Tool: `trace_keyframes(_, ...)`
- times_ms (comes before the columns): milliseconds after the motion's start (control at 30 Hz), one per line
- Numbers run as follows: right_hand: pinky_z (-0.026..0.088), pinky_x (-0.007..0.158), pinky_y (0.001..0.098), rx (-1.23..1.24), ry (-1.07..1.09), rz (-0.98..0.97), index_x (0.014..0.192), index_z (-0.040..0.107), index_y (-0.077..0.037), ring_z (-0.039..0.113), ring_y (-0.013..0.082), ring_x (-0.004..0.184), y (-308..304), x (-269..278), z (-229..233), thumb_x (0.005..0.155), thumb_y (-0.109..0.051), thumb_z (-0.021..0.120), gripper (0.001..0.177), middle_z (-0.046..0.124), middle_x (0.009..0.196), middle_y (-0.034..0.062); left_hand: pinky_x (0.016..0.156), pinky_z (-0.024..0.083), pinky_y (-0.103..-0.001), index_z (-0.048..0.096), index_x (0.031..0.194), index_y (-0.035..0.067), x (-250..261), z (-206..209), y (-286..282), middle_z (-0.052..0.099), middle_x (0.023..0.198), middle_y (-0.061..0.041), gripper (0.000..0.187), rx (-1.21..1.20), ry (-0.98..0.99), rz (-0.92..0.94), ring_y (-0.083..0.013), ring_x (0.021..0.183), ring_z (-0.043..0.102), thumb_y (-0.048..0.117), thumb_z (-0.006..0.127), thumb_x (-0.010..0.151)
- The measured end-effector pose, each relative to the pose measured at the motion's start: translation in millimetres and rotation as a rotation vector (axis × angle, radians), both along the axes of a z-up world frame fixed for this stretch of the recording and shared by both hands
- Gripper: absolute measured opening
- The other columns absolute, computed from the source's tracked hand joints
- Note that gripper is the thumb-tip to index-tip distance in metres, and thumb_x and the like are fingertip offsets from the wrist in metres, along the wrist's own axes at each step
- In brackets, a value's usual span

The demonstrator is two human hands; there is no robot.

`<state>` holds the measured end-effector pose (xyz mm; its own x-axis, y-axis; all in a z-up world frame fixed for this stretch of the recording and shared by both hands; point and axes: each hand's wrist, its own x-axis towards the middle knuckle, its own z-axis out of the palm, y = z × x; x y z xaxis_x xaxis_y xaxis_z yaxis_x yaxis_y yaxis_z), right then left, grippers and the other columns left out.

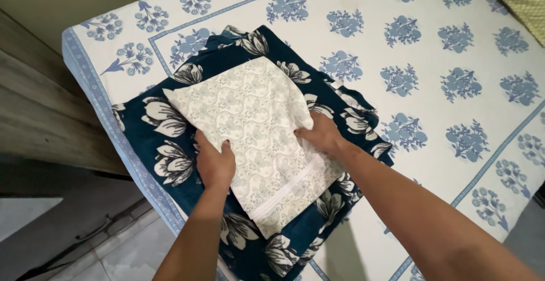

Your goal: The person folds a light blue and white patterned sheet, a dark blue floral sheet, and a white lace cloth on a bed. They then pick up a yellow pillow and place it on a chair, and finally fold the bedsheet covering the mattress.

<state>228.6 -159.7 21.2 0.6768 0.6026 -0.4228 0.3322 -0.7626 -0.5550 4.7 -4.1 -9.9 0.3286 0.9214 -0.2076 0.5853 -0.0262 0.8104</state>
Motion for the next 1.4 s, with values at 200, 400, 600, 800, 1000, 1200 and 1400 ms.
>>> trace_keyframes(200,0.050,0.100,0.0407,0.132,-0.189,0.041,0.132,0.062,0.002,0.068,0.0348,0.114,0,-12,17,0.084,-0.029,0.075,0.058,0.069,0.124,0.0247,0.087,0.053,-0.050,0.026,0.158,0.009,3,36,-7,0.070,0.117,-0.027,0.070,0.114,0.026,-0.087,-0.0448,0.103,0.069,0.014,0.060,0.097)
trace_keyframes(400,0.053,0.095,0.0404,0.240,-0.152,-0.091,0.133,0.062,-0.001,0.072,0.0333,0.106,-12,-36,71,0.087,-0.024,0.070,0.052,0.074,0.117,0.0217,0.082,0.055,-0.050,0.024,0.161,0.012,3,84,-13,0.071,0.114,-0.027,0.071,0.169,-0.035,-0.103,-0.0434,0.097,0.071,0.014,0.058,0.098)
trace_keyframes(600,0.054,0.094,0.0382,0.311,-0.133,-0.158,0.135,0.060,-0.004,0.075,0.0291,0.105,-38,-51,108,0.087,-0.022,0.070,0.052,0.074,0.120,0.0180,0.083,0.055,-0.049,0.023,0.161,0.013,-3,116,-28,0.071,0.113,-0.027,0.070,0.201,-0.079,-0.152,-0.0427,0.097,0.071,0.014,0.058,0.099)
trace_keyframes(800,0.053,0.095,0.0388,0.355,-0.202,-0.207,0.136,0.059,-0.004,0.072,0.0301,0.107,-81,-69,124,0.087,-0.021,0.071,0.053,0.074,0.119,0.0182,0.085,0.054,-0.048,0.024,0.160,0.012,-15,140,-60,0.072,0.112,-0.027,0.070,0.223,-0.125,-0.213,-0.0425,0.099,0.071,0.014,0.058,0.099)
trace_keyframes(1000,0.055,0.091,0.0383,0.316,-0.192,-0.330,0.129,0.065,-0.007,0.075,0.0287,0.103,-135,-90,131,0.085,-0.021,0.072,0.047,0.076,0.113,0.0167,0.082,0.054,-0.049,0.027,0.160,0.015,-16,156,-100,0.073,0.108,-0.026,0.069,0.172,-0.009,-0.283,-0.0431,0.097,0.070,0.021,0.059,0.099)
trace_keyframes(1200,0.056,0.088,0.0374,0.381,-0.257,-0.408,0.127,0.067,-0.005,0.075,0.0259,0.101,-198,-79,121,0.084,-0.020,0.073,0.046,0.077,0.111,0.0152,0.078,0.055,-0.050,0.025,0.160,0.016,6,167,-147,0.073,0.104,-0.023,0.070,0.165,0.039,-0.400,-0.0410,0.093,0.071,0.024,0.059,0.100)
trace_keyframes(1400,0.056,0.088,0.0376,0.326,-0.254,-0.501,0.127,0.068,-0.006,0.076,0.0261,0.099,-262,-48,127,0.086,-0.022,0.072,0.044,0.078,0.110,0.0149,0.077,0.056,-0.049,0.019,0.162,0.016,51,179,-203,0.072,0.108,-0.021,0.073,0.062,0.065,-0.492,-0.0380,0.093,0.072,0.025,0.056,0.100)
